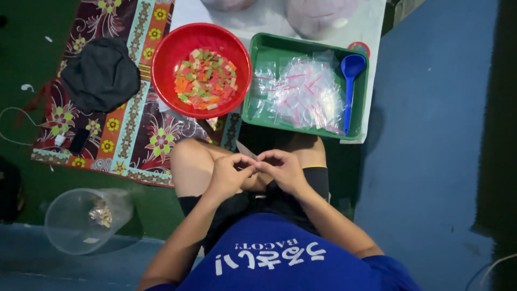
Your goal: Manually portioning small snack pieces into individual plastic bags and tying them closed.
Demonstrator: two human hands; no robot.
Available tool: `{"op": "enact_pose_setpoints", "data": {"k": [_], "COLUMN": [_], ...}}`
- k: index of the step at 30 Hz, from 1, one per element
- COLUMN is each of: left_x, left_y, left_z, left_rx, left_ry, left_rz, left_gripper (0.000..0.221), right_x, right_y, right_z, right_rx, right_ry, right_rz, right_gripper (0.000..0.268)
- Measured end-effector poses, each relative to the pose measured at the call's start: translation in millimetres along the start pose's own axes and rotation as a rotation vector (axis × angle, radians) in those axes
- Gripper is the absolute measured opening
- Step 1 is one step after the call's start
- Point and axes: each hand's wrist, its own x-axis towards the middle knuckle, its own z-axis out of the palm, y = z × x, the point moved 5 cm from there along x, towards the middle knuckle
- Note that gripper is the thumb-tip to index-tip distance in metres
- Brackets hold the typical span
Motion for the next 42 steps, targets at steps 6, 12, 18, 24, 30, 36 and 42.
{"op": "enact_pose_setpoints", "data": {"k": [6,12,18,24,30,36,42], "left_x": [9,8,-6,-32,-30,-27,-37], "left_y": [-6,3,21,58,59,81,107], "left_z": [2,6,6,0,-22,-49,-84], "left_rx": [-0.061,0.135,0.457,0.853,0.823,0.879,0.761], "left_ry": [-0.033,0.090,0.277,0.292,-0.002,0.140,0.403], "left_rz": [-0.007,0.187,0.472,0.878,1.020,1.076,0.858], "left_gripper": [0.010,0.005,0.008,0.007,0.018,0.009,0.014], "right_x": [-1,-1,3,14,23,46,87], "right_y": [-25,-38,-50,-49,-88,-118,-149], "right_z": [-14,-11,-4,-4,6,8,38], "right_rx": [-0.135,-0.482,-0.648,-0.717,-0.752,-0.589,-0.476], "right_ry": [0.029,0.174,0.146,-0.081,-0.355,-0.470,-0.246], "right_rz": [-0.077,-0.212,-0.307,-0.330,-0.407,-0.431,-0.750], "right_gripper": [0.013,0.011,0.007,0.007,0.009,0.012,0.013]}}
